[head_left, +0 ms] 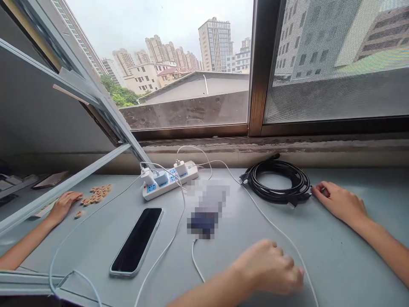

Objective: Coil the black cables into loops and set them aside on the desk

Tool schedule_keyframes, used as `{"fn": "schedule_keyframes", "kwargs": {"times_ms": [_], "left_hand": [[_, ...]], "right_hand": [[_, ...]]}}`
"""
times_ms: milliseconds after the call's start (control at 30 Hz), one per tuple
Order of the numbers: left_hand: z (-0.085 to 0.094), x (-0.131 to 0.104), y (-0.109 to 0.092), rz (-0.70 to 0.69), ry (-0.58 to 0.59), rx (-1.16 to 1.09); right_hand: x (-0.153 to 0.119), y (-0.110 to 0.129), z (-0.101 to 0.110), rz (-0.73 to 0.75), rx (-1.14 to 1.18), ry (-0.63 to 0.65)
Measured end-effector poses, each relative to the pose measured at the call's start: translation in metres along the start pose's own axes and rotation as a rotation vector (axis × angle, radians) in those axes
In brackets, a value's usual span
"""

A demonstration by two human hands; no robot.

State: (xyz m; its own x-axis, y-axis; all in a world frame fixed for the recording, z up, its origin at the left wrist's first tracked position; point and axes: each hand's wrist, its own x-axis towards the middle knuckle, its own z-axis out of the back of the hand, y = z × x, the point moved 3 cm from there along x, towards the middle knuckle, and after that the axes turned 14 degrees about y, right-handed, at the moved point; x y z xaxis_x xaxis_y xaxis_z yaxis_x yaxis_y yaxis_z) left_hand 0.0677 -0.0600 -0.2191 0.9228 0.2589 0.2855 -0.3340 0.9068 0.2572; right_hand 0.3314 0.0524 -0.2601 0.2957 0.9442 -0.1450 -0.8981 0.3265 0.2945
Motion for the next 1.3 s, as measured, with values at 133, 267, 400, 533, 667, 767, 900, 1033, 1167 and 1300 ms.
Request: {"fn": "schedule_keyframes", "kwargs": {"times_ms": [133,267,400,533,667,767,900,1033,1167,1300], "left_hand": [[0.012,0.0,0.004,0.04,0.005,0.024],[0.031,0.002,0.0,0.049,0.071,0.011],[0.034,-0.001,0.008,0.124,-0.007,-0.006],[0.022,-0.01,0.048,0.434,-0.008,-0.063],[0.016,-0.016,0.084,0.74,0.364,-0.173],[0.013,-0.017,0.084,0.77,0.603,-0.304],[0.007,-0.011,0.064,0.609,0.726,-0.371],[0.007,-0.008,0.057,0.484,0.758,-0.349],[0.012,-0.011,0.064,0.515,0.793,-0.411],[0.012,-0.012,0.066,0.522,0.802,-0.423]], "right_hand": [[-0.002,-0.001,0.0,0.007,0.01,0.005],[-0.003,-0.003,0.001,0.023,0.016,0.035],[-0.002,-0.006,-0.004,0.056,0.043,0.021],[-0.004,-0.002,-0.005,0.085,0.082,0.016],[-0.009,0.005,0.003,0.055,0.052,0.013],[-0.01,0.004,0.005,0.053,0.048,0.021],[-0.007,-0.001,0.0,0.082,0.065,0.026],[-0.009,0.001,0.001,0.088,0.072,0.009],[-0.011,0.005,0.004,0.088,0.079,0.01],[-0.011,0.006,0.005,0.087,0.108,0.013]]}}
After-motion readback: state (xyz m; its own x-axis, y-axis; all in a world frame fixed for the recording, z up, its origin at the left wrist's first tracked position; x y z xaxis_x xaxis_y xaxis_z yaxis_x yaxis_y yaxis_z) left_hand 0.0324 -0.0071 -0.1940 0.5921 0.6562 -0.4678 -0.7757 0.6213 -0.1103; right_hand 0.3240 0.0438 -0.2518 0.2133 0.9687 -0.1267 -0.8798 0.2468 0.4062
